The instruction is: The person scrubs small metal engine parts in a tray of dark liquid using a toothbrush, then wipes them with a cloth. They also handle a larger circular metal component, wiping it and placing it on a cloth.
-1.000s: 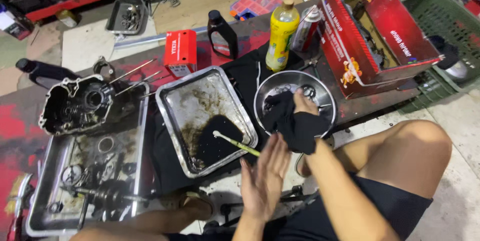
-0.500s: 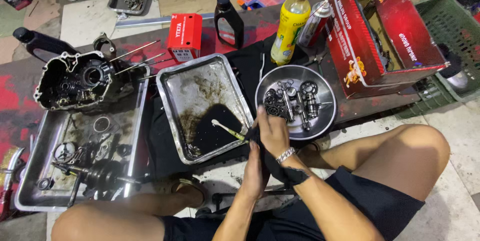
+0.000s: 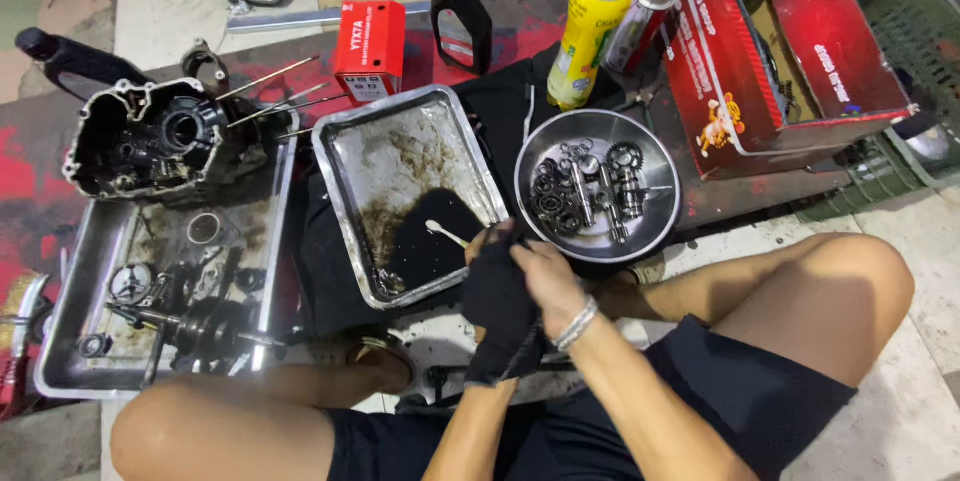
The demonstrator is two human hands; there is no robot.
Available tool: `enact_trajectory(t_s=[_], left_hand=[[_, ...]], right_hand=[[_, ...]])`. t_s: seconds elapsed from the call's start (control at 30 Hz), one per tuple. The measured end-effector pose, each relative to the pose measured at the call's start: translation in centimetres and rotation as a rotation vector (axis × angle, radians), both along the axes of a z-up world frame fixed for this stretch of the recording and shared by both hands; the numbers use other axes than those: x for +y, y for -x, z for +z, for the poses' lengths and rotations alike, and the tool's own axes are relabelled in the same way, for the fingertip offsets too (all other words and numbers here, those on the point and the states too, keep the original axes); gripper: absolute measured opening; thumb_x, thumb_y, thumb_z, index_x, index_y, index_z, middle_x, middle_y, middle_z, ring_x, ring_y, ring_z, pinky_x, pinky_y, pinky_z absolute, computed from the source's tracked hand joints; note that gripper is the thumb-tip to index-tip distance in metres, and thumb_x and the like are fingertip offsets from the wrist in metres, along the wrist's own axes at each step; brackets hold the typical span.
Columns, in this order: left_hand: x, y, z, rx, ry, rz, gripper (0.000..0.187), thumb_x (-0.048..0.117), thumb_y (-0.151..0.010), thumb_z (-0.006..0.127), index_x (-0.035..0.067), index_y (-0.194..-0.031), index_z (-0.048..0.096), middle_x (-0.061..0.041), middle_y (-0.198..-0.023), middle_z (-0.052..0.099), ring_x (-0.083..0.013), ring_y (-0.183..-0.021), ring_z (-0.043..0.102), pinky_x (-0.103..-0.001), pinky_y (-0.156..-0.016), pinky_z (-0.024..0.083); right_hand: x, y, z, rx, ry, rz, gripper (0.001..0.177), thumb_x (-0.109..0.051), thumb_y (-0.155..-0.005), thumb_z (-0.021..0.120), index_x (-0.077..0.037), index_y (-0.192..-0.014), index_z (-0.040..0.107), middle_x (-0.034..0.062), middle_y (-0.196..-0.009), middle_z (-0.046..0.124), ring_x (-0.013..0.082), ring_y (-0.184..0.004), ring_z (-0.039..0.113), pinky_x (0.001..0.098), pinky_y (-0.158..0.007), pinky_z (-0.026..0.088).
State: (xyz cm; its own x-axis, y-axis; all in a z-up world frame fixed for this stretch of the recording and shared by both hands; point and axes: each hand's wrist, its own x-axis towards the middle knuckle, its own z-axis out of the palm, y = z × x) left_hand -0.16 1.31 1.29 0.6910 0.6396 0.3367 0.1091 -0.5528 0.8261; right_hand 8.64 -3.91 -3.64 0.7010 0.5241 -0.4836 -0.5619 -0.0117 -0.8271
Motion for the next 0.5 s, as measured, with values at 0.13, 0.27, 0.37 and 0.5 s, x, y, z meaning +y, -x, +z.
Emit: enact_trajectory(t_s=[0.13,0.27,0.37,0.5], left_hand=[[0.6,-0.3,1.9,0.129,-0.146,-0.195,0.052,0.017,-0.090,0.057,0.001,-0.139,0.058,-0.023,-0.146,0.051,-0.0415,-0.142,0.042,-0.045,-0.116,0.039],[-1.2,2.4,2.7,-0.189,0.068,-0.551,0.076,0.015,-0.092,0.056,-0.012,-0.156,0.024,-0.034,-0.165,0.009,-0.0486,-0.155,0.005,-0.054,-0.125,0.013],[-2.1,1.8,1.8,-0.051,0.353,-0.597,0.075,0.029,-0.101,0.052,-0.002,-0.161,0.020,-0.024,-0.173,0.002,-0.0418,-0.159,-0.005,-0.054,-0.124,0.004],[-0.4,-2.4,-1.7,-0.009,0.341,-0.071,0.047,0.027,-0.106,0.046,0.004,-0.147,0.053,-0.021,-0.171,0.017,-0.0395,-0.157,0.010,-0.055,-0.122,0.011]], right_hand=[[-1.2,-3.3,-4.4,-0.027,0.005,0.179,0.025,-0.013,-0.092,0.054,-0.001,-0.106,0.070,0.0107,-0.099,0.073,0.0187,-0.087,0.068,0.0322,-0.076,0.054],[-2.6,-7.9,-5.0,-0.178,0.070,0.214,0.036,-0.030,-0.104,0.058,0.005,-0.101,0.068,0.0190,-0.092,0.069,0.0269,-0.081,0.066,0.0349,-0.078,0.054],[-2.6,-7.4,-0.9,-0.125,0.056,0.116,0.054,-0.049,-0.105,0.049,0.001,-0.111,0.068,0.0187,-0.105,0.069,0.0252,-0.098,0.065,0.0343,-0.095,0.050],[-1.7,0.6,3.9,0.127,-0.322,0.101,0.074,-0.063,-0.097,0.035,-0.008,-0.144,0.051,0.0097,-0.143,0.061,0.0196,-0.131,0.056,0.0394,-0.114,0.040]])
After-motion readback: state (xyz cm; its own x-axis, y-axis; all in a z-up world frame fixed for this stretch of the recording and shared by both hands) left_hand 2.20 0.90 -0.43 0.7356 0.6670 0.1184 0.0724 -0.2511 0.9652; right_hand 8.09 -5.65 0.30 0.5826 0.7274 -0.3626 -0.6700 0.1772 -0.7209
